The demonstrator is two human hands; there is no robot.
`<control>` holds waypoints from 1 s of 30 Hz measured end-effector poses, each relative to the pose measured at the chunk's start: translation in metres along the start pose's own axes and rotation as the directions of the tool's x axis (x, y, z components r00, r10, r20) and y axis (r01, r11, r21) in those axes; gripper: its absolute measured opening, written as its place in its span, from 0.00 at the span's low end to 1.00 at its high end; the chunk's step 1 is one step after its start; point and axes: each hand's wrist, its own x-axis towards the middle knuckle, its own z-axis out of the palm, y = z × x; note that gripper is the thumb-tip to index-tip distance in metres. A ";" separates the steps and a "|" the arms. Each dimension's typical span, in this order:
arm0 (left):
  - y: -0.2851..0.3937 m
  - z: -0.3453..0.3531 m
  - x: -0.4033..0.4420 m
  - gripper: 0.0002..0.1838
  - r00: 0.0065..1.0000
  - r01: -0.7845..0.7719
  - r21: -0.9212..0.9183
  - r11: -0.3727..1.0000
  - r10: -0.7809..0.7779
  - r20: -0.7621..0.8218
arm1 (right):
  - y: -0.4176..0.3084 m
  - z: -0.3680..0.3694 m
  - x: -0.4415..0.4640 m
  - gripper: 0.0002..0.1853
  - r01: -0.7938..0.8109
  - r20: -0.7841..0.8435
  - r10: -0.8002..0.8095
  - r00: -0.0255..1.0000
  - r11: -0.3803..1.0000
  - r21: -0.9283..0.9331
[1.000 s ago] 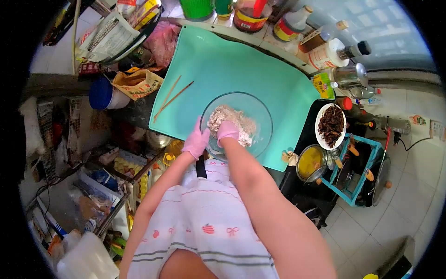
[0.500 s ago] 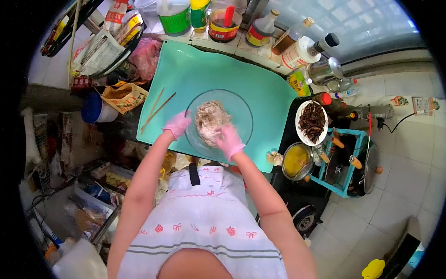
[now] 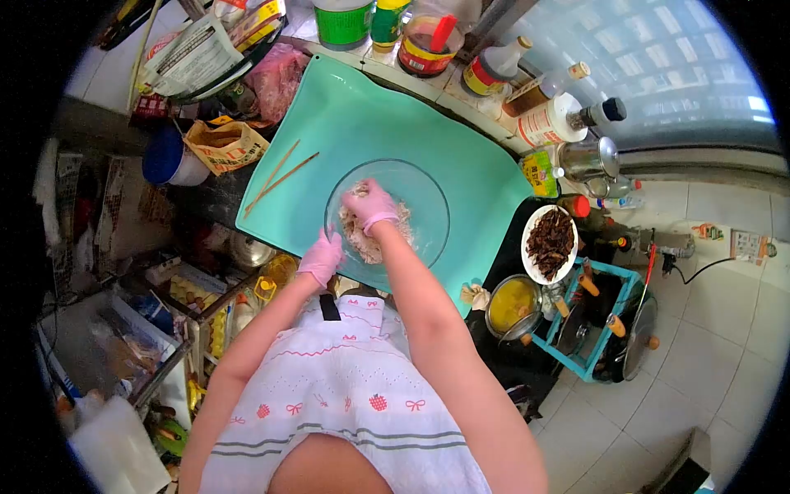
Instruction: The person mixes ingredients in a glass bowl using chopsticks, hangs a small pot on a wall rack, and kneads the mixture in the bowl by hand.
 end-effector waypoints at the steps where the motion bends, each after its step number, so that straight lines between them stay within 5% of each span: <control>1: 0.003 -0.002 -0.002 0.28 1.000 -0.007 0.028 1.000 0.007 0.009 | 0.005 0.001 0.002 0.39 0.128 0.039 -0.126 0.991 0.989 -0.077; 3: 0.006 -0.009 -0.003 0.28 1.000 -0.018 0.094 0.995 0.016 0.025 | 0.018 0.004 0.008 0.37 0.381 0.143 -0.358 0.923 0.903 -0.198; 6: -0.002 -0.005 0.007 0.29 0.999 0.006 0.117 0.993 -0.011 0.040 | 0.029 -0.016 -0.021 0.28 0.542 0.148 -0.538 0.830 0.713 -0.446; 12: -0.012 0.008 0.013 0.31 0.989 -0.009 0.334 0.943 0.059 -0.139 | 0.058 -0.052 -0.068 0.19 0.331 0.187 -0.274 0.943 0.740 -0.585; 15: -0.006 0.001 0.012 0.33 1.000 0.000 0.190 0.982 0.000 -0.001 | 0.060 -0.035 -0.068 0.14 0.375 0.304 -0.225 0.926 0.647 -0.664; 19: -0.029 0.008 0.030 0.33 0.983 -0.164 0.330 0.929 0.182 -0.023 | 0.064 -0.007 -0.053 0.09 0.427 0.348 -0.258 0.901 0.666 -0.612; 21: -0.021 0.010 0.029 0.33 0.989 -0.099 0.262 0.960 0.123 -0.077 | 0.058 -0.005 -0.036 0.08 0.420 0.385 -0.206 0.900 0.649 -0.634; 24: 0.011 -0.008 0.013 0.33 0.997 0.056 0.251 0.966 -0.068 0.041 | 0.045 -0.010 -0.014 0.10 0.466 0.441 -0.191 0.877 0.556 -0.688; 27: -0.015 0.003 0.026 0.34 0.996 -0.036 0.315 0.949 0.009 0.085 | 0.032 -0.003 0.006 0.12 0.235 0.235 -0.098 0.967 0.696 -0.678; 30: 0.005 -0.010 0.015 0.35 0.998 0.004 0.219 0.976 -0.018 0.064 | 0.047 0.011 0.035 0.12 0.034 0.124 0.091 0.988 0.655 -0.755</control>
